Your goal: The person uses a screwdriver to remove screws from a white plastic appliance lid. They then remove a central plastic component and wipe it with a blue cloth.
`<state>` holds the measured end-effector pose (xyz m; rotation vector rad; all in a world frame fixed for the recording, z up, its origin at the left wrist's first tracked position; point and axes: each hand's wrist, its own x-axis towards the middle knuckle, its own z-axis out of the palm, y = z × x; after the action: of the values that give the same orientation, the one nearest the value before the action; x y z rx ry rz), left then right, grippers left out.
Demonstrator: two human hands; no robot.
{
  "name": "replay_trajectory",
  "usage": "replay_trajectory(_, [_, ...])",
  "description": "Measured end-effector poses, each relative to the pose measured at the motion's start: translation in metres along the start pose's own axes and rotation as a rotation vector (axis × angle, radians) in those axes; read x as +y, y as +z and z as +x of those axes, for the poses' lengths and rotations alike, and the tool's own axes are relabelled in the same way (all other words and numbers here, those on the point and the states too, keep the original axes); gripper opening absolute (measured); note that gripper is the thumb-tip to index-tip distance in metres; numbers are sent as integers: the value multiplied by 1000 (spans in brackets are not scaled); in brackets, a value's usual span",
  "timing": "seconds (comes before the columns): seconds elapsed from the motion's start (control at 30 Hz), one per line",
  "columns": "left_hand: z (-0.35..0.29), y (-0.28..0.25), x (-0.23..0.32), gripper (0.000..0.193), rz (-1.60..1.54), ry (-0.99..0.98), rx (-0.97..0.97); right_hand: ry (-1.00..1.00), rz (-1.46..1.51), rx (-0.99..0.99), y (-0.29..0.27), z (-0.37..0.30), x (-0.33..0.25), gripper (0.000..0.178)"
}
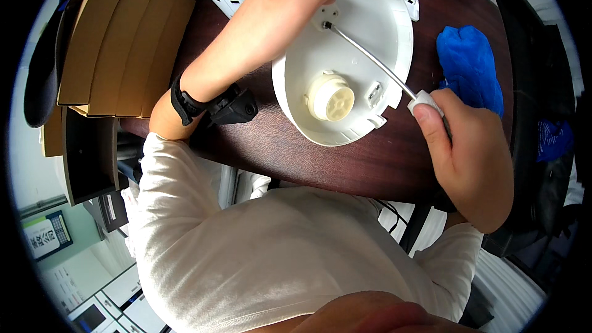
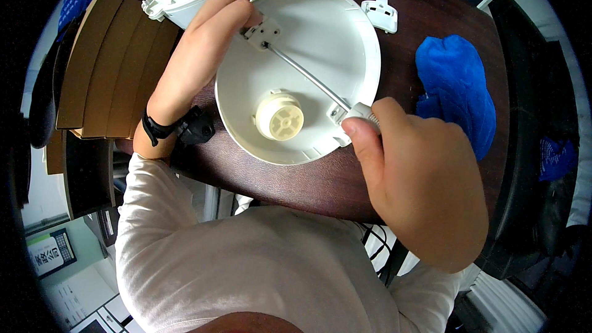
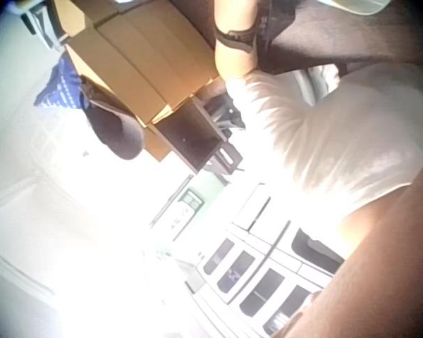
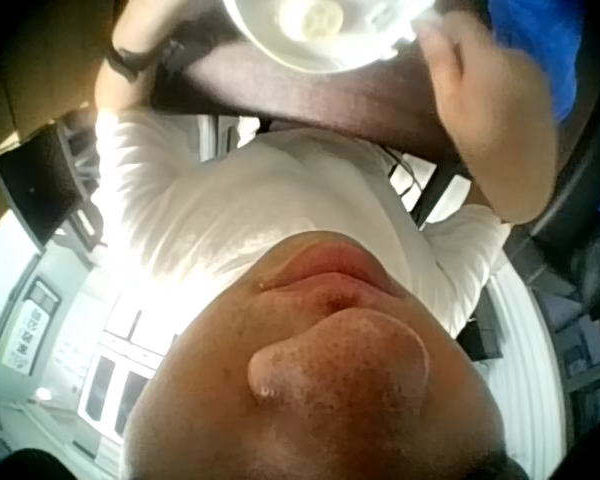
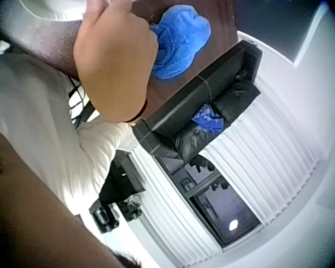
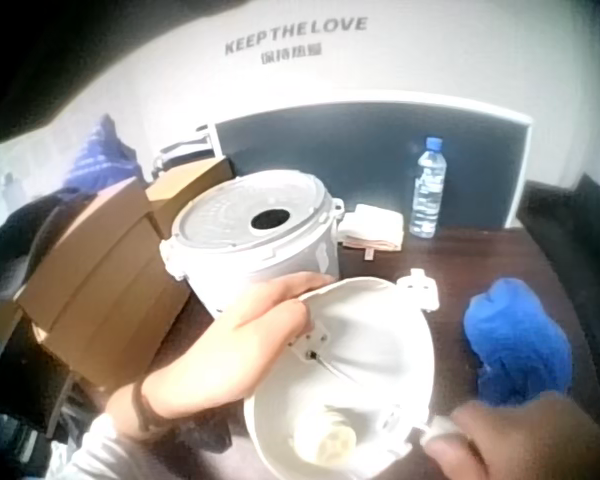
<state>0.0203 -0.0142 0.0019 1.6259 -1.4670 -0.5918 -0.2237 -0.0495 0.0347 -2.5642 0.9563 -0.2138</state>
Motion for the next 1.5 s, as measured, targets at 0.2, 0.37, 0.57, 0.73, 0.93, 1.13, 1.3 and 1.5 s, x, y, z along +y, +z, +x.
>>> replay_trajectory(0.2, [-7,1,-2,40,225,193,59,-55,-47,14,5,-4,0,21])
replay_trajectory(0.37, [-4,4,9,43,-75,11,-15,-184,-331,176,-8,4,16,27])
replay_trajectory(0.57, [-7,4,7,44,-29,85,8,-308,-480,355,-12,23,39,35])
replay_trajectory(0.73, [-8,4,10,44,-25,66,9,-343,-410,378,-16,25,43,29])
replay_trajectory(0.93, [-4,2,5,44,-26,59,-10,-62,-38,8,-31,8,32,28])
replay_trajectory(1.13, [-4,2,4,44,-4,81,2,-133,94,-64,-21,3,21,31])
replay_trajectory(1.3, [-5,3,3,44,3,92,26,-163,60,-59,-16,5,19,29])
replay_trajectory(1.5, [-3,9,8,44,-113,43,19,-122,-36,-1,-13,2,14,23])
